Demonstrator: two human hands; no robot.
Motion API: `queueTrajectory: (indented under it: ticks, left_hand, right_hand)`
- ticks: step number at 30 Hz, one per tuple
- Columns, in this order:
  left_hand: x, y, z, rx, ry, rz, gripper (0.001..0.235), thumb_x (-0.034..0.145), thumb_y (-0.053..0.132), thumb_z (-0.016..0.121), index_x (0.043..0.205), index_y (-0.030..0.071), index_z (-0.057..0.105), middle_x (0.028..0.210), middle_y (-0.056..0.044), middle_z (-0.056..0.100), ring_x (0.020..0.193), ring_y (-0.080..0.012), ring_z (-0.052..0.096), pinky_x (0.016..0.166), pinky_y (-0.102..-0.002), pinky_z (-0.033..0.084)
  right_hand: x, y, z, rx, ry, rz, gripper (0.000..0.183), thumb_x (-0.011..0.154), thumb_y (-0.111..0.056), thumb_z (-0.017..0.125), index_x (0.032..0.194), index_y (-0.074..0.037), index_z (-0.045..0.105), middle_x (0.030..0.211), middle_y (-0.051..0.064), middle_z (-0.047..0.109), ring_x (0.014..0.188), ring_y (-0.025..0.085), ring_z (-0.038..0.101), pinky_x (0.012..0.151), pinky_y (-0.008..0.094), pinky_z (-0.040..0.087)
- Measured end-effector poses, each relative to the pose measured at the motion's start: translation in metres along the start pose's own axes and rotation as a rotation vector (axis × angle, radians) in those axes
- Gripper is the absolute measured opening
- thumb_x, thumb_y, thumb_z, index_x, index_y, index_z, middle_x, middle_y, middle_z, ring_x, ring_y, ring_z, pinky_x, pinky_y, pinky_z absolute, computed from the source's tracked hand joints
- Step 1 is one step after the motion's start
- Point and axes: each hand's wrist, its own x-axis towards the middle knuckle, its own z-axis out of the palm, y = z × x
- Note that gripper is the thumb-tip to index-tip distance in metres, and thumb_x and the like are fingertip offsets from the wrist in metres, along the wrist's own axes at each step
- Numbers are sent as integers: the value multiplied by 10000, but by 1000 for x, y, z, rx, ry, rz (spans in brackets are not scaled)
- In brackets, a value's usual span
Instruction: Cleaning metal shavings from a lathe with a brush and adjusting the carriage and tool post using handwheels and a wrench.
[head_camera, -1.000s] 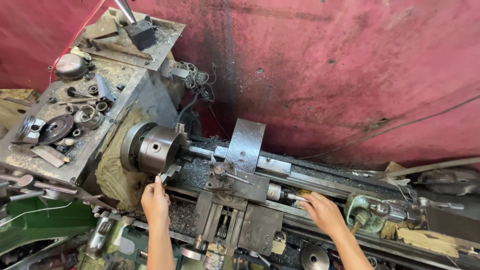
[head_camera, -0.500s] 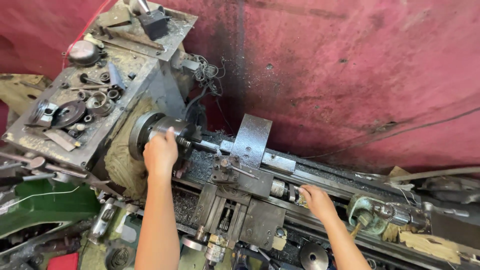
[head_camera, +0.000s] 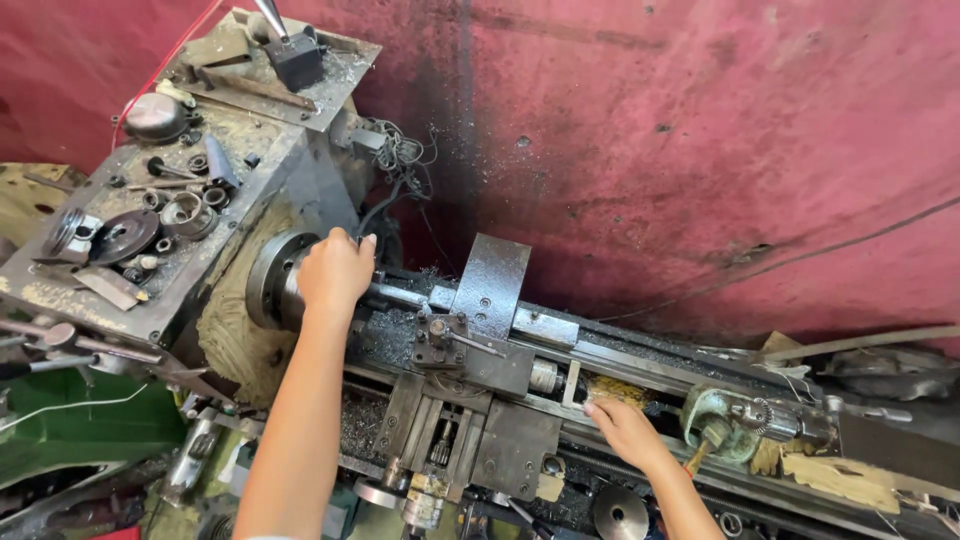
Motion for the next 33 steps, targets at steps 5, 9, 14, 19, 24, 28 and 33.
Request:
queueTrajectory:
  ticks: [5,9,14,19,24,28,33]
  left_hand:
    - [-84,-45,-20,-320,268,-106,355,1011,455,624,972,110,696,919,-85,728,869,-304,664,753,-475,504]
    - [-114,-115,30,-490,348,-306,406,1045,457,636,874,89,612,817,-60,638,762,-261,581,779,-439,448]
    - [-132,-152,89,-529,253,-327,416,1022,478,608,901,105,747,779,-63,704,809,-240,654,816,-385,468]
    - [-128,-138,102,-1092,167,-337,365,1097,301,556,849,38,612,831,-63,644,570,-101,434,489,-270,332]
    - [-122,-145,117,-1218,199,-302,399,1088,296,563,754,84,505,811,-91,635,507,-82,398,443,-240,270]
    - [-119,-147,130,-1280,233,-309,344,1087,292,572,818,79,543,678,-13,472,542,-71,377,464,-236,259]
    - [-129,-125,112,-1189,292,-352,338,1110,318,547,888,63,555,613,-22,432,537,-90,360,494,-272,317]
  right_hand:
    - [2,20,13,51,140,74,432,903,-435,665,1227,-166,760,1231,-24,791,1099,161,733,935,313,519]
    - [-8,9,5,59,194,-13,344,920,-380,675,1138,-140,790,1110,-12,799,1036,184,739,870,338,535]
    - [10,31,13,160,406,-198,280,877,-301,740,1077,-111,791,989,8,804,855,142,737,756,287,560]
    - [34,31,1,74,439,-218,295,923,-326,677,1080,-98,779,1007,36,790,949,224,729,862,360,507]
    - [55,37,7,31,348,-63,421,951,-436,605,1143,-101,774,1166,41,786,1119,234,720,967,368,501]
    - [62,42,11,42,285,-17,418,947,-448,599,1123,-122,792,1189,23,798,1156,212,721,993,357,504]
    - [41,-4,-9,-12,17,181,489,999,-466,534,1312,-135,711,1360,42,710,1256,235,672,1075,403,536]
